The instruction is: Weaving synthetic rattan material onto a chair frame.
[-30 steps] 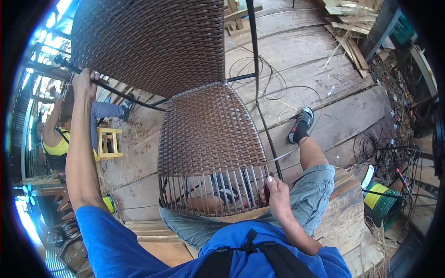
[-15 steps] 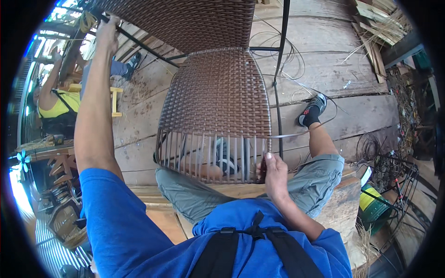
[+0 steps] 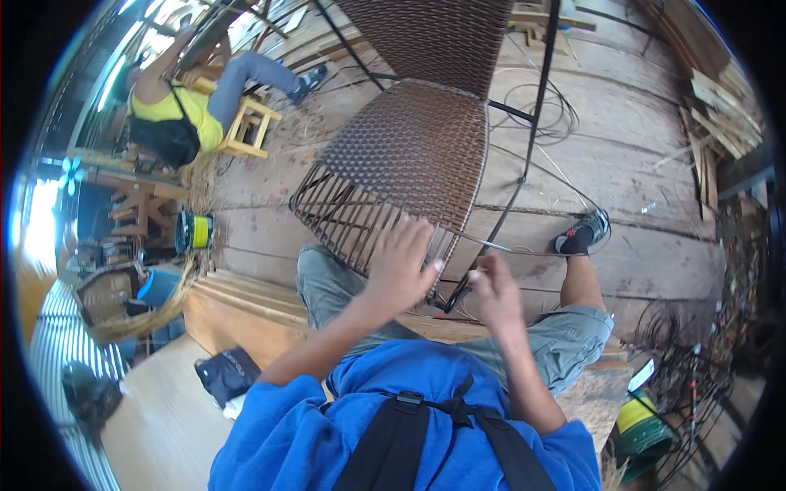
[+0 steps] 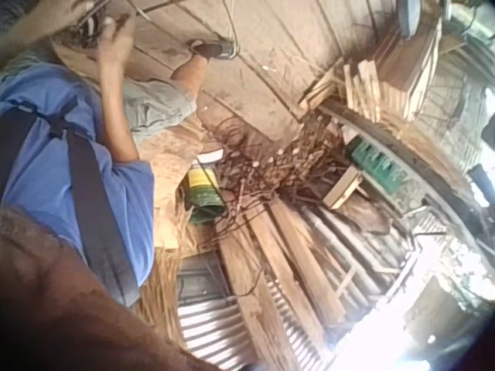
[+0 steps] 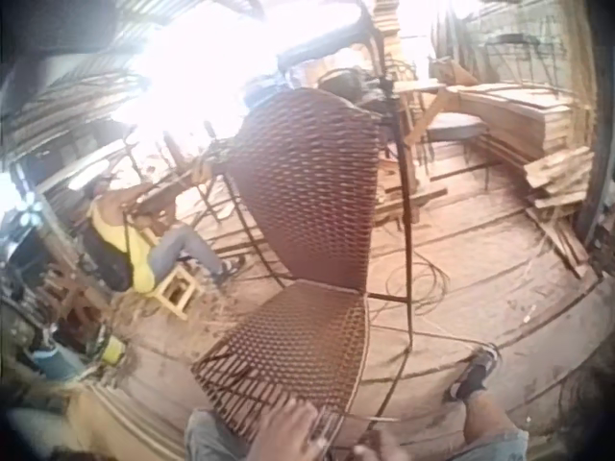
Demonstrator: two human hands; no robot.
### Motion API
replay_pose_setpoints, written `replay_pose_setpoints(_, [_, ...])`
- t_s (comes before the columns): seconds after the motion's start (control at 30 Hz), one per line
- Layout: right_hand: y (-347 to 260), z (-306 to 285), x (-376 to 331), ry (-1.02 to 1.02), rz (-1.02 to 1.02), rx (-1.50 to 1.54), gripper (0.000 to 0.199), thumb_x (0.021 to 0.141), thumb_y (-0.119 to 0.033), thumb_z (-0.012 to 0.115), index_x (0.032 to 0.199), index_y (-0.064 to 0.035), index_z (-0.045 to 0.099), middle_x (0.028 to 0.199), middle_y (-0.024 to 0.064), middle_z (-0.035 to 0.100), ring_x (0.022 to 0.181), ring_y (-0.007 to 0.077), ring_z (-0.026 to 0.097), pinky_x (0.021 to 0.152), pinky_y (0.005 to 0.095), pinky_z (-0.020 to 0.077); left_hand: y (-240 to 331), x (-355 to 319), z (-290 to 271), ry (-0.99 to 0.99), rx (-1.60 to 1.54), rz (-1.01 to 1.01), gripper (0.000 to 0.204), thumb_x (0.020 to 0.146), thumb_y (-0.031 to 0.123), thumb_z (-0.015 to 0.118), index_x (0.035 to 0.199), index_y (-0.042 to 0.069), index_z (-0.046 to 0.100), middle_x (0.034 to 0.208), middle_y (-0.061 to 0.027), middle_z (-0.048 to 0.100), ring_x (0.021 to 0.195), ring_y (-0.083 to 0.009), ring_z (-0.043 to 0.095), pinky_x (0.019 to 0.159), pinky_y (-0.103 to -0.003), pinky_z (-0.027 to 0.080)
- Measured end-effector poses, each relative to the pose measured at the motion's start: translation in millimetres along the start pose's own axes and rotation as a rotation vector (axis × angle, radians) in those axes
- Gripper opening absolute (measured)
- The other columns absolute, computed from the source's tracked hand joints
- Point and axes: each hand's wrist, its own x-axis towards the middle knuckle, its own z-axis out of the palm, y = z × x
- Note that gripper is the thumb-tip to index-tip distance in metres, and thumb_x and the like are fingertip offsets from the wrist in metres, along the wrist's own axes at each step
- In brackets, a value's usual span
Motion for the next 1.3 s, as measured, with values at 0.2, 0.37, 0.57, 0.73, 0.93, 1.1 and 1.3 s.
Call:
replay_pose_setpoints(0.2, [-6.6, -29.5, 47.6, -0.008, -0.456, -0.675, 0.032, 0.085, -0.022, 0.056, 0.109, -0.0003, 0.052, 0.097, 0.0191, 0.061, 0.091, 0.0341, 0.058, 0.085, 0.0394, 0.0435, 37.7, -15.6, 43.8, -0.027, 0.092, -0.254, 0.075, 0.071, 0.029, 0.067, 0.130, -0.001, 0.032, 0.133, -0.0170, 0.034, 0.125, -0.0365, 0.031, 0.100, -0.051, 0.027])
replay_pose_setpoints(0.37, [4.0, -32.1, 89.1, -0.435, -0.239, -0.726, 0.028, 0.086, -0.028, 0.056, 0.097, -0.0027, 0.059, 0.073, 0.0169, 0.063, 0.071, 0.0321, 0.061, 0.073, 0.0374, 0.0479, 42.9, -7.3, 45.4, -0.041, 0.135, -0.266, 0.073, 0.071, 0.025, 0.065, 0.131, 0.000, 0.031, 0.134, -0.0169, 0.032, 0.124, -0.0371, 0.031, 0.099, -0.051, 0.028])
replay_pose_setpoints(0.57, [30.4, -42.1, 105.2, -0.663, -0.068, -0.320, 0.025, 0.088, -0.024, 0.052, 0.086, -0.0003, 0.061, 0.069, 0.0116, 0.059, 0.060, 0.0195, 0.051, 0.061, 0.0333, 0.0425, 43.1, 0.4, 49.8, -0.042, 0.117, -0.272, 0.072, 0.072, 0.022, 0.062, 0.133, 0.002, 0.031, 0.133, -0.0168, 0.033, 0.124, -0.0388, 0.030, 0.098, -0.052, 0.028])
replay_pose_setpoints(0.73, [12.3, -43.4, 87.1, -0.691, 0.247, 0.088, 0.023, 0.089, -0.027, 0.056, 0.076, -0.0080, 0.055, 0.056, -0.0068, 0.040, 0.049, 0.0028, 0.034, 0.043, 0.0209, 0.0252, 41.0, -1.5, 51.8, 0.013, 0.121, -0.245, 0.065, 0.072, 0.015, 0.060, 0.131, 0.001, 0.037, 0.133, -0.0160, 0.033, 0.123, -0.0395, 0.030, 0.098, -0.051, 0.028])
replay_pose_setpoints(0.93, [20.8, -44.1, 85.5, -0.610, 0.169, 0.128, 0.027, 0.089, -0.023, 0.054, 0.079, 0.0015, 0.060, 0.066, -0.0024, 0.051, 0.062, 0.0070, 0.043, 0.059, 0.0251, 0.0395, 39.2, 1.1, 51.5, -0.027, 0.032, -0.228, 0.066, 0.070, 0.009, 0.061, 0.131, 0.003, 0.038, 0.132, -0.0157, 0.033, 0.125, -0.0403, 0.028, 0.097, -0.052, 0.027])
replay_pose_setpoints(1.1, [28.5, -44.6, 83.6, -0.558, 0.156, 0.074, 0.022, 0.090, -0.017, 0.054, 0.081, 0.0016, 0.061, 0.068, -0.0013, 0.055, 0.065, 0.0065, 0.046, 0.061, 0.0236, 0.0410, 39.1, -0.8, 50.8, -0.051, 0.037, -0.243, 0.068, 0.069, 0.007, 0.061, 0.133, 0.006, 0.037, 0.134, -0.0149, 0.031, 0.127, -0.0409, 0.025, 0.098, -0.052, 0.025])
replay_pose_setpoints(1.3, [41.0, -42.5, 80.4, -0.519, 0.104, 0.191, 0.025, 0.092, -0.024, 0.052, 0.080, -0.0023, 0.059, 0.055, -0.0061, 0.042, 0.049, 0.0020, 0.035, 0.043, 0.0194, 0.0278, 36.7, -3.2, 53.6, -0.049, 0.026, -0.230, 0.069, 0.069, 0.007, 0.061, 0.134, 0.008, 0.035, 0.136, -0.0145, 0.029, 0.128, -0.0405, 0.023, 0.098, -0.053, 0.024])
